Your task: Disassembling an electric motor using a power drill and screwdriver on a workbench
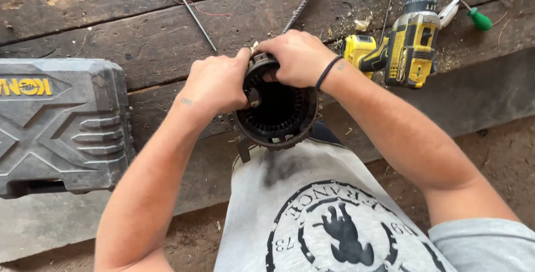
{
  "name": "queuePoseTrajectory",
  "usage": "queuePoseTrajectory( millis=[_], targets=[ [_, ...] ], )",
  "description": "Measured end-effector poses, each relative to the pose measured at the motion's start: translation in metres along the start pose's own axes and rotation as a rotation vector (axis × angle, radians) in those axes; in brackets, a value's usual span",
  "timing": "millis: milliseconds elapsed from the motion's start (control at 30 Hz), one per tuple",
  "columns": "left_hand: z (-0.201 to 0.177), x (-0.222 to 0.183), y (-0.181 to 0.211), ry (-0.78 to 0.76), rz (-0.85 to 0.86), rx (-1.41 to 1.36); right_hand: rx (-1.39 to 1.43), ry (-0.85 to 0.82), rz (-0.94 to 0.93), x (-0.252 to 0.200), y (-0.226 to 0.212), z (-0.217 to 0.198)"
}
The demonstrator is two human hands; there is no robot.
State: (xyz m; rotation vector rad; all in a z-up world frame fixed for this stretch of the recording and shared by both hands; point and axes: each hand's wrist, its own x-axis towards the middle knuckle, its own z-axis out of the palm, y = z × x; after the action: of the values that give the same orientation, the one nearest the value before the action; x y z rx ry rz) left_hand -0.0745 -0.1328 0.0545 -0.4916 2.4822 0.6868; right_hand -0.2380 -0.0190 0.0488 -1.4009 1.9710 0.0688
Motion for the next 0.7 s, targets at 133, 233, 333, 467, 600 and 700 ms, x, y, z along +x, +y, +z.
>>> queuePoseTrajectory(
  millis=[133,233,333,467,600,700],
  targets=[
    [-0.015,-0.019,0.011,-0.054,0.037,0.030,0.071,0.166,-0.177,-0.016,0.006,0.011],
    [-0.001,-0.018,0.009,0.040,0.072,0.070,0.079,0.171,-0.145,-0.052,0.000,-0.001],
    [0.011,-0.018,0.012,0.099,0.046,0.117,0.030,0.029,-0.018,-0.079,-0.014,-0.005],
    [0.019,-0.017,0.016,0.128,-0.010,0.179,-0.124,0.033,0.087,-0.084,-0.020,0.006],
    [0.029,-0.015,0.012,0.228,0.016,0.214,-0.132,0.059,0.098,-0.084,-0.022,0.015],
    [0.033,-0.016,0.012,0.259,0.043,0.221,-0.106,0.064,0.139,-0.085,-0.027,0.021]
  ],
)
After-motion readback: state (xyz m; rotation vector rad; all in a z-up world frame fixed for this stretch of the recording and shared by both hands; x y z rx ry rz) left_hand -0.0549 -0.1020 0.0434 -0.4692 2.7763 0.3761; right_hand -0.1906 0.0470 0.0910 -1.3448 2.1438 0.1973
